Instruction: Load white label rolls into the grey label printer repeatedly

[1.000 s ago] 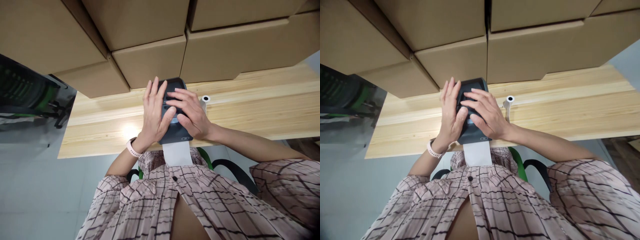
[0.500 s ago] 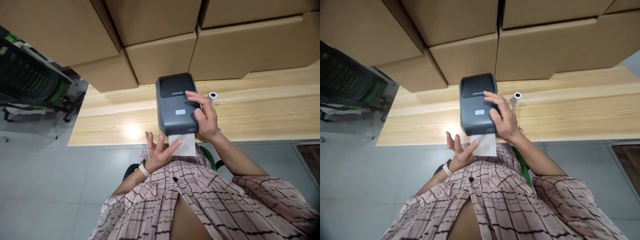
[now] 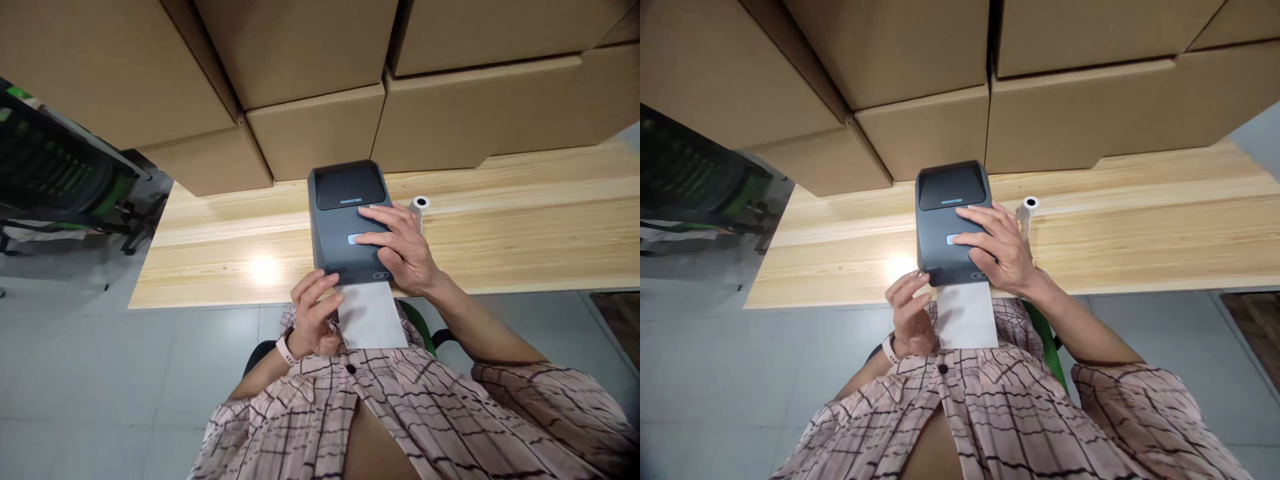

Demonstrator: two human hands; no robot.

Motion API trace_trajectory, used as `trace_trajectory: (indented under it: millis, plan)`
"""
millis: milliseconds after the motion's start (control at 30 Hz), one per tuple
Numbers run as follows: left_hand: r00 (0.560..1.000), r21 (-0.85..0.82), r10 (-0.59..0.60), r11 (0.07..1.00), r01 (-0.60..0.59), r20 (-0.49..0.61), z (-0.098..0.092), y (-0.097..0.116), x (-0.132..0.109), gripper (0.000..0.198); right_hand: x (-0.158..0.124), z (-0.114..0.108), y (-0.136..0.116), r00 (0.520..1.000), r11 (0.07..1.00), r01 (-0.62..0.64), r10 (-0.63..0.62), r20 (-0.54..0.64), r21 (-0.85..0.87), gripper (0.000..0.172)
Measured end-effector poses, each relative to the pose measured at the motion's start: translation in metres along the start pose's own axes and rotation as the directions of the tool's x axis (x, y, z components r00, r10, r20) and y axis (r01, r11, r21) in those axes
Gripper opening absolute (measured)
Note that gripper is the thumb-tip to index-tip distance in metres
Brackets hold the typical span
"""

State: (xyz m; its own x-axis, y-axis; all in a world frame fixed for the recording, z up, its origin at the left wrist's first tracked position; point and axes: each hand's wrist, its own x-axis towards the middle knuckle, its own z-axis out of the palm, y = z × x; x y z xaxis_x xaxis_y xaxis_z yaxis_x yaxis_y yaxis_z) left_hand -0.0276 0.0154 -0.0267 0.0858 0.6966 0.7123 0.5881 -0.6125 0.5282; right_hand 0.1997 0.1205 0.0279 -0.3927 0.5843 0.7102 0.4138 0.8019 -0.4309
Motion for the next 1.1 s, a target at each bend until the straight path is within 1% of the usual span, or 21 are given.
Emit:
trace_trajectory:
  millis: [33, 100, 133, 167, 267, 333, 400, 467, 533, 567, 633, 700, 733, 800, 833, 867, 900, 967, 1000, 1033, 1100]
  plan:
    - [0.998, -0.015, -0.019, 1.000, 0.018, -0.056, 0.000, -0.002, 0.005, 0.066, 0.000, 0.000, 0.000, 1.000, 1.000, 0.007, -0.007, -0.007, 0.009, 0.044]
    - [0.981, -0.059, -0.016, 0.998, 0.005, -0.193, 0.002, -0.006, 0.016, 0.054, 0.000, 0.000, -0.001, 1.000, 1.000, 0.009, -0.008, -0.014, 0.019, 0.045]
    - [0.976, -0.081, -0.042, 0.996, 0.026, -0.213, 0.003, -0.007, 0.023, 0.050, 0.000, 0.000, -0.001, 1.000, 1.000, 0.005, -0.005, -0.012, 0.018, 0.045]
    - [0.974, -0.110, -0.081, 0.992, 0.058, -0.210, 0.004, -0.008, 0.029, 0.049, 0.001, -0.001, -0.002, 1.000, 1.000, 0.002, -0.002, -0.007, 0.015, 0.045]
    - [0.971, -0.225, -0.195, 0.961, 0.161, -0.140, 0.008, -0.010, 0.044, 0.058, 0.000, -0.003, -0.005, 1.000, 1.000, -0.004, 0.004, 0.024, -0.008, 0.045]
    - [0.964, -0.293, -0.255, 0.930, 0.222, -0.080, 0.011, -0.010, 0.049, 0.065, -0.001, -0.004, -0.009, 0.999, 0.999, -0.008, 0.010, 0.042, -0.037, 0.048]
    - [0.954, -0.327, -0.298, 0.906, 0.270, -0.039, 0.013, -0.010, 0.051, 0.069, -0.001, -0.007, -0.013, 0.997, 0.996, -0.023, 0.029, 0.064, -0.089, 0.049]
    - [0.945, -0.348, -0.327, 0.887, 0.303, -0.011, 0.016, -0.010, 0.050, 0.070, 0.001, -0.011, -0.017, 0.993, 0.986, -0.038, 0.055, 0.103, -0.160, 0.041]
    - [0.939, -0.369, -0.343, 0.871, 0.324, 0.017, 0.017, -0.009, 0.049, 0.071, 0.005, -0.015, -0.019, 0.984, 0.978, -0.041, 0.076, 0.163, -0.207, 0.028]
    - [0.937, -0.376, -0.349, 0.864, 0.335, 0.033, 0.018, -0.009, 0.048, 0.072, 0.007, -0.016, -0.019, 0.978, 0.977, -0.039, 0.080, 0.193, -0.209, 0.023]
    - [0.931, -0.383, -0.360, 0.853, 0.355, 0.061, 0.019, -0.009, 0.045, 0.078, 0.009, -0.017, -0.015, 0.971, 0.984, -0.042, 0.081, 0.225, -0.174, 0.020]
    - [0.926, -0.394, -0.371, 0.842, 0.368, 0.071, 0.020, -0.008, 0.040, 0.086, 0.004, -0.012, -0.011, 0.981, 0.993, -0.058, 0.075, 0.179, -0.099, 0.026]
    - [0.922, -0.405, -0.380, 0.833, 0.377, 0.076, 0.019, -0.007, 0.038, 0.091, -0.001, -0.008, -0.010, 0.989, 0.996, -0.081, 0.086, 0.123, -0.047, 0.031]
    - [0.905, -0.429, -0.411, 0.803, 0.415, 0.105, 0.018, -0.007, 0.032, 0.099, -0.016, 0.005, -0.010, 0.984, 0.981, -0.173, 0.175, -0.017, 0.091, 0.049]
    - [0.892, -0.441, -0.433, 0.780, 0.444, 0.131, 0.017, -0.006, 0.030, 0.101, -0.025, 0.013, -0.012, 0.964, 0.956, -0.233, 0.251, -0.086, 0.180, 0.058]
    - [0.876, -0.454, -0.454, 0.754, 0.474, 0.161, 0.016, -0.005, 0.028, 0.103, -0.034, 0.022, -0.016, 0.929, 0.916, -0.294, 0.341, -0.142, 0.274, 0.065]
    - [0.864, -0.467, -0.467, 0.731, 0.497, 0.187, 0.015, -0.005, 0.026, 0.104, -0.041, 0.029, -0.019, 0.884, 0.865, -0.346, 0.430, -0.182, 0.362, 0.068]
    - [0.859, -0.484, -0.471, 0.715, 0.504, 0.199, 0.014, -0.003, 0.024, 0.101, -0.052, 0.041, -0.027, 0.794, 0.768, -0.403, 0.564, -0.226, 0.498, 0.067]
    - [0.864, -0.485, -0.470, 0.721, 0.495, 0.184, 0.014, -0.003, 0.024, 0.097, -0.055, 0.044, -0.030, 0.761, 0.732, -0.416, 0.605, -0.233, 0.540, 0.065]
    - [0.868, -0.482, -0.471, 0.730, 0.485, 0.160, 0.015, -0.002, 0.024, 0.093, -0.056, 0.046, -0.031, 0.739, 0.707, -0.426, 0.632, -0.233, 0.564, 0.063]
    - [0.866, -0.479, -0.489, 0.738, 0.476, 0.107, 0.019, -0.002, 0.024, 0.087, -0.057, 0.044, -0.029, 0.727, 0.696, -0.435, 0.646, -0.233, 0.571, 0.061]
